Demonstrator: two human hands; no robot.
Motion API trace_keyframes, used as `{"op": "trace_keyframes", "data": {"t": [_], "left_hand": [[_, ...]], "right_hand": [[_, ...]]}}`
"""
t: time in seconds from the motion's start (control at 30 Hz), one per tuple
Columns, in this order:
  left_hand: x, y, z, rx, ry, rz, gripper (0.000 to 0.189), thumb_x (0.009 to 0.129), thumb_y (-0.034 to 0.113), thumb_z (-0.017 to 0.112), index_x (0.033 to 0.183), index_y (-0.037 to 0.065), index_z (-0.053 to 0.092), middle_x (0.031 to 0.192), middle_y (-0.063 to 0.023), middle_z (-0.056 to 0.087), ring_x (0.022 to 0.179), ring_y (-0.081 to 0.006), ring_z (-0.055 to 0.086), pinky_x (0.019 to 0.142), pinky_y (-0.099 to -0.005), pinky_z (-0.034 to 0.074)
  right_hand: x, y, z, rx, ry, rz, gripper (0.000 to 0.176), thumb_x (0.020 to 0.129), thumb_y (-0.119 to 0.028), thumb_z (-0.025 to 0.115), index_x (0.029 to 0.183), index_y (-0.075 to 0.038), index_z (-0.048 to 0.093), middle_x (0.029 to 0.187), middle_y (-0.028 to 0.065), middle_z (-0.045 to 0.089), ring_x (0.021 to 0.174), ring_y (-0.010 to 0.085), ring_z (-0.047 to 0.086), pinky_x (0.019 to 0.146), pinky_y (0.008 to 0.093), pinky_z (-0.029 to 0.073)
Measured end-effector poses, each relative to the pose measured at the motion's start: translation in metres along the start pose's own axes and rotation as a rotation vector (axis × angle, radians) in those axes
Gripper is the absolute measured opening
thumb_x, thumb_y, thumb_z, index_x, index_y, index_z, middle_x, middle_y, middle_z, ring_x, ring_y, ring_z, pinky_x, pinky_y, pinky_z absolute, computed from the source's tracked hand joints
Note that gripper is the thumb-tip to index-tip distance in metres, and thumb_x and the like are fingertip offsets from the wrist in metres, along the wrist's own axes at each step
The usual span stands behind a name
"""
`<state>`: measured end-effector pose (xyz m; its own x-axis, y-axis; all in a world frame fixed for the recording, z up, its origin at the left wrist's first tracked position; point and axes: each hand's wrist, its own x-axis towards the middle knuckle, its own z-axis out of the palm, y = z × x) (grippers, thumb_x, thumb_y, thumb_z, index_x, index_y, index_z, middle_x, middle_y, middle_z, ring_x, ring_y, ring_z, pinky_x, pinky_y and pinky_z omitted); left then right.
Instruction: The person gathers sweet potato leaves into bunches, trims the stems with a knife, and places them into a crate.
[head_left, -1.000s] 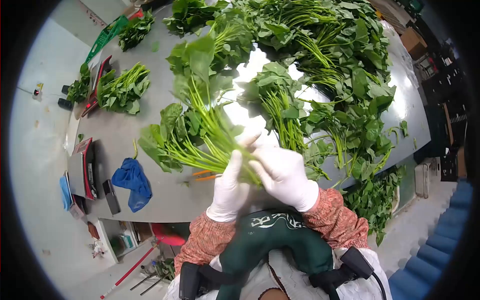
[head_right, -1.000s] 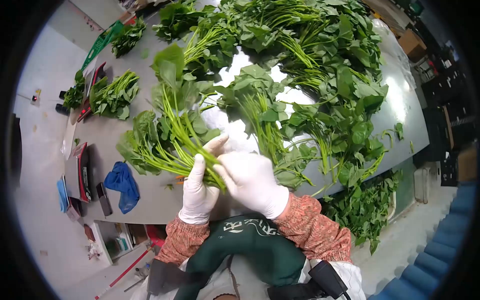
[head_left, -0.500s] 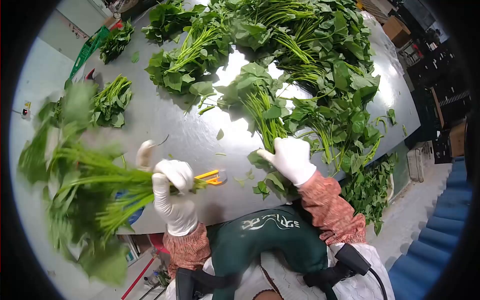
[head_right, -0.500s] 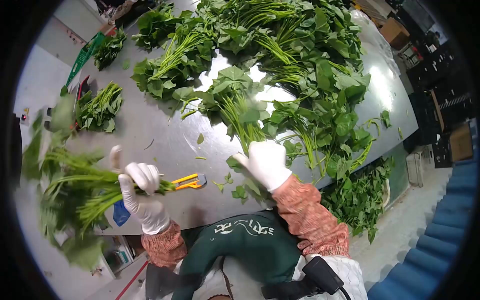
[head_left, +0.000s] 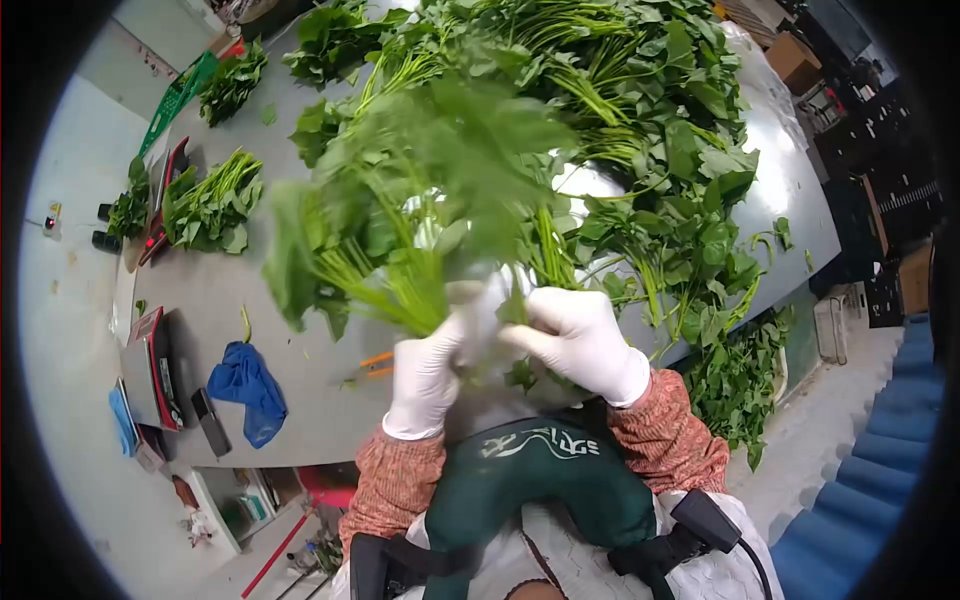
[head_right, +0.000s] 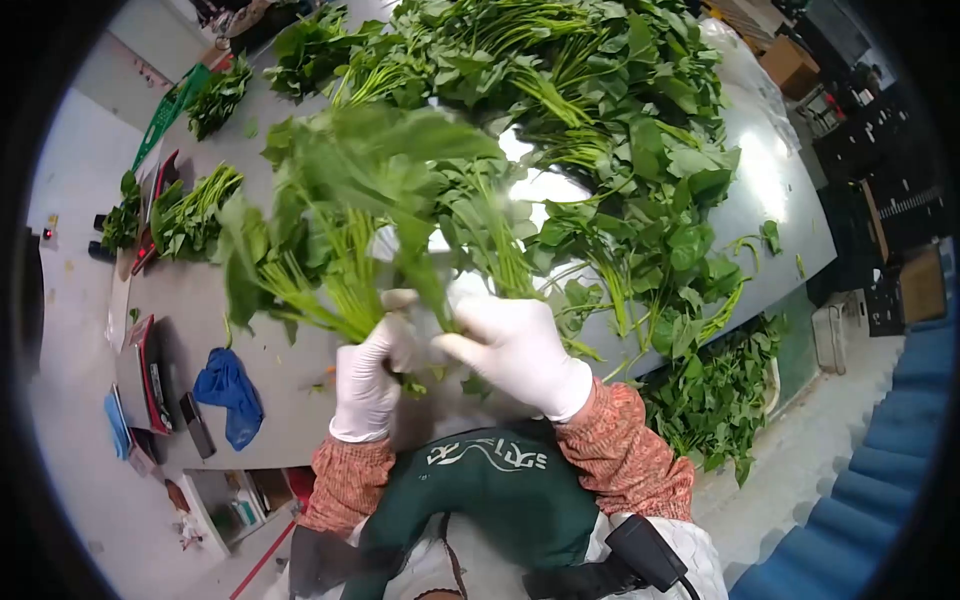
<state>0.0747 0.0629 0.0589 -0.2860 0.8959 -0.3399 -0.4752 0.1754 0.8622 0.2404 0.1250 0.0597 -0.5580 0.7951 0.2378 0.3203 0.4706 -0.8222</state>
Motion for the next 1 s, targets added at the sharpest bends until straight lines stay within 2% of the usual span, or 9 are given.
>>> {"op": "trace_keyframes", "data": {"t": [0.17,0.4,0.47,0.53,0.57,0.67,0.77,0.8,1.0], "left_hand": [[-0.001,-0.01,-0.011,-0.141,-0.097,-0.153,0.009,0.089,0.009,0.064,0.094,0.002,0.063,0.065,0.0031,0.051,0.052,-0.0048,0.042,0.049,-0.0227,0.03],[0.011,-0.01,-0.012,-0.409,-0.111,-0.108,0.009,0.093,0.008,0.058,0.085,0.007,0.054,0.057,0.0055,0.036,0.048,-0.007,0.033,0.048,-0.0251,0.027],[0.016,-0.009,-0.02,-0.476,-0.027,-0.112,0.023,0.097,0.015,0.054,0.075,0.011,0.048,0.057,0.0059,0.03,0.048,-0.0075,0.026,0.048,-0.025,0.024],[0.019,-0.004,-0.029,-0.514,0.013,-0.115,0.026,0.098,0.016,0.053,0.073,0.013,0.045,0.057,0.006,0.03,0.048,-0.0076,0.026,0.048,-0.0249,0.024],[0.019,-0.005,-0.03,-0.501,0.0,-0.105,0.026,0.098,0.016,0.053,0.074,0.013,0.046,0.057,0.0059,0.03,0.048,-0.0076,0.026,0.048,-0.0249,0.024],[0.018,-0.012,-0.022,-0.451,-0.095,-0.079,0.022,0.098,0.016,0.054,0.077,0.013,0.047,0.057,0.0057,0.031,0.048,-0.0076,0.028,0.048,-0.0253,0.024],[0.015,-0.013,-0.009,-0.44,-0.117,-0.112,0.015,0.097,0.016,0.055,0.084,0.012,0.05,0.057,0.0052,0.033,0.047,-0.0083,0.031,0.047,-0.0252,0.026],[0.014,-0.013,-0.007,-0.444,-0.128,-0.114,0.014,0.097,0.016,0.055,0.085,0.012,0.051,0.057,0.0051,0.033,0.047,-0.0085,0.031,0.047,-0.0252,0.026],[0.005,-0.024,-0.022,-0.269,-0.2,-0.048,0.024,0.094,0.02,0.061,0.109,0.002,0.057,0.097,-0.0084,0.061,0.078,-0.0112,0.053,0.054,-0.0206,0.045]], "right_hand": [[-0.004,-0.003,0.002,0.136,-0.136,0.059,0.025,0.079,-0.014,0.075,0.071,0.0,0.056,0.055,0.0093,0.044,0.047,0.0152,0.038,0.046,0.0309,0.036],[-0.014,-0.008,-0.004,0.443,0.079,0.473,0.014,0.089,-0.009,0.064,0.078,-0.001,0.063,0.065,0.0001,0.061,0.053,0.005,0.052,0.049,0.0209,0.042],[-0.019,-0.001,-0.014,0.634,0.303,0.588,0.015,0.094,-0.016,0.061,0.087,-0.003,0.063,0.066,0.0013,0.061,0.051,0.0046,0.049,0.048,0.0205,0.04],[-0.03,0.042,-0.03,1.01,0.523,0.351,0.024,0.098,-0.026,0.055,0.099,-0.003,0.061,0.072,0.0035,0.063,0.052,0.0057,0.048,0.049,0.0215,0.04],[-0.023,0.053,-0.036,1.543,0.644,0.322,0.039,0.099,-0.035,0.052,0.114,0.0,0.056,0.083,0.0085,0.065,0.056,0.0067,0.049,0.05,0.0225,0.041],[-0.019,0.034,-0.03,1.165,0.39,0.397,0.064,0.093,-0.041,0.06,0.131,0.006,0.043,0.101,0.0118,0.065,0.061,0.0072,0.051,0.055,0.0218,0.044],[-0.012,-0.01,0.002,0.372,0.012,0.343,0.038,0.078,-0.004,0.072,0.114,-0.001,0.061,0.085,-0.0004,0.055,0.061,0.0042,0.045,0.056,0.019,0.039],[-0.01,-0.006,0.014,0.163,0.028,0.112,0.023,0.079,-0.006,0.072,0.101,-0.002,0.065,0.078,0.0005,0.054,0.06,0.0069,0.046,0.055,0.022,0.039],[-0.012,-0.006,0.03,0.006,0.007,-0.08,0.008,0.082,-0.009,0.068,0.087,-0.005,0.065,0.074,0.0102,0.056,0.064,0.0273,0.06,0.058,0.0357,0.048]]}}
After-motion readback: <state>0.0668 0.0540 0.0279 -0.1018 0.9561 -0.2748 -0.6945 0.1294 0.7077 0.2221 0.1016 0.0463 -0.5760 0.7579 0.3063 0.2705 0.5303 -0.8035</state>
